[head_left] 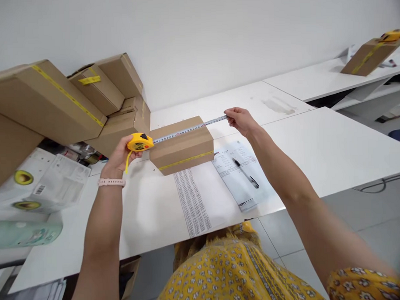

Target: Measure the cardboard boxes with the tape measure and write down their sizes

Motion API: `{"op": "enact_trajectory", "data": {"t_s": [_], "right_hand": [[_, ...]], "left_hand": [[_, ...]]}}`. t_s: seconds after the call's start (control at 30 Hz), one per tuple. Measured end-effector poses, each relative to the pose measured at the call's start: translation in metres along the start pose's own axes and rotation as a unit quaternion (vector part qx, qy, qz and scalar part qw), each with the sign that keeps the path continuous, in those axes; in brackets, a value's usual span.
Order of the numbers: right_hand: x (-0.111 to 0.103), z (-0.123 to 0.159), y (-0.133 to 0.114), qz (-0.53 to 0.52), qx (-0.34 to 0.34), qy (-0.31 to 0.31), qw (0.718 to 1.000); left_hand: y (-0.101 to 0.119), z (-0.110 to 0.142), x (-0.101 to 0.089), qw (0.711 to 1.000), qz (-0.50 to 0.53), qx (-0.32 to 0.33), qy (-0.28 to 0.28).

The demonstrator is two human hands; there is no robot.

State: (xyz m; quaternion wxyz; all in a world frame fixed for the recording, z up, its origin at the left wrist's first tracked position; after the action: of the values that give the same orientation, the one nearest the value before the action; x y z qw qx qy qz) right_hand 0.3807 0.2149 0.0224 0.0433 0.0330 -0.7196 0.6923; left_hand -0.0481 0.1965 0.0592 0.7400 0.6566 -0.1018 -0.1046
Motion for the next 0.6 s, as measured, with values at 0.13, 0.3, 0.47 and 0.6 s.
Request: {"op": "enact_trajectory", "data": {"t_s": [0.13,0.3,0.47,0.6], "right_hand": [[0.017,-0.022,0.025,0.063,0.047,-0.007,0.997],[0.049,-0.038,0.045,0.095,0.056,-0.004,0.994],[0.062,-0.048,0.053,0.143,0.055,-0.009,0.988],[0.069,-0.050,0.060,0.191,0.060,-0.019,0.980]], "left_hand": [[-0.007,-0.012,-0.040,0.997,0.037,-0.045,0.045],[-0.016,-0.015,-0.064,0.995,0.065,-0.052,0.054],[-0.027,-0.017,-0.066,0.995,0.067,-0.054,0.047],[-0.035,-0.024,-0.061,0.995,0.078,-0.049,0.033]]}}
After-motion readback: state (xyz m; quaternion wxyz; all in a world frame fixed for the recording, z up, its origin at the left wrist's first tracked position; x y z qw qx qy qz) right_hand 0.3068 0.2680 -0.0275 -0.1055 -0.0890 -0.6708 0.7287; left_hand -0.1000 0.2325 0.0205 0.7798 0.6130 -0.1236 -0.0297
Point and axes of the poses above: each hand's wrist, its own z-axis away from the middle knuckle, its own x-axis out of the palm, y = z × x, the point moved 2 cm from there along -z, towards the middle knuckle, and after that the axes turned 13 degrees about -y, right-handed, at the moved point
